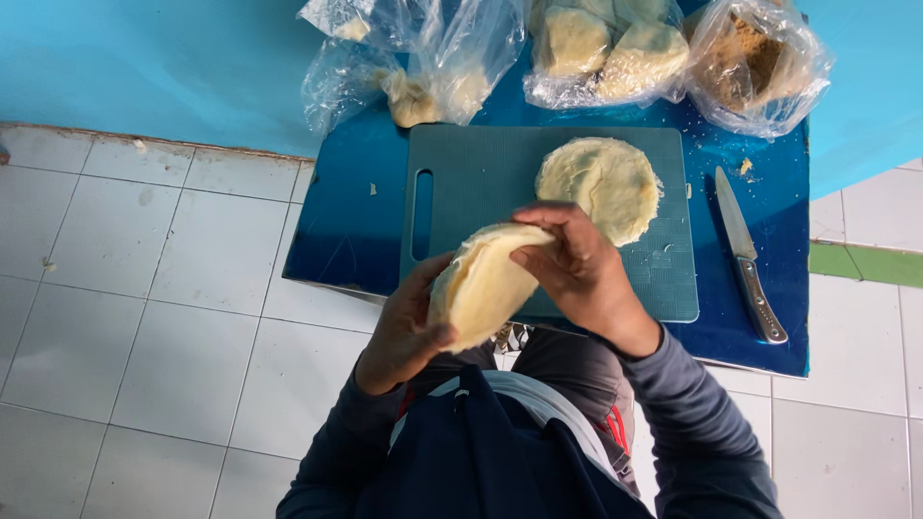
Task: The person sits at a blue table and peels a thin, translucent skin off round flat dough discs by hand, working one disc at a time over a cutting board. They pull the skin away in strips, set the peeled disc on the board, and continue with the next disc, with a knife resting beside them.
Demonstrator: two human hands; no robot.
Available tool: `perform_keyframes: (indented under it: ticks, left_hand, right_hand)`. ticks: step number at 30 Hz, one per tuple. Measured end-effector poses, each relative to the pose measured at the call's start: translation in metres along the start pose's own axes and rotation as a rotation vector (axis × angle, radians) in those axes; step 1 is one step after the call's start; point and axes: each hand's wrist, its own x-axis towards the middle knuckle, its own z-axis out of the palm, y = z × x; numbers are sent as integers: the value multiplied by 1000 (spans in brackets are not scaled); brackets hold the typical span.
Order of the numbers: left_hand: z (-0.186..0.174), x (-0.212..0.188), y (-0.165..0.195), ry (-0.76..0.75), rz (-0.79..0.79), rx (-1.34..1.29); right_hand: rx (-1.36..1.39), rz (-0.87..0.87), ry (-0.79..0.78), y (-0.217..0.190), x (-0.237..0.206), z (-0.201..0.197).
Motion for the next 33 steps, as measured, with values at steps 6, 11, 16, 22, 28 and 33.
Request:
perform_keyframes:
  ticks: [6,11,16,22,28,33]
  left_hand:
    - [13,15,2,153,190,317]
    - [13,22,1,222,128,186]
    - [12,16,18,233,138,324]
    - [22,14,35,292,71,529]
    - [35,11,38,277,132,653]
    - [44,11,42,193,248,747]
  right_hand:
    - [-384,-331,-60,-25,40,-1]
    - [-635,-254,278,-16,39,28]
    - [-398,-178,166,-11,12,49]
    - [-497,-290,94,-31,-9,52]
    - [-328,-155,124,-34,-24,49]
    - [82,-34,123,-28,-35,43]
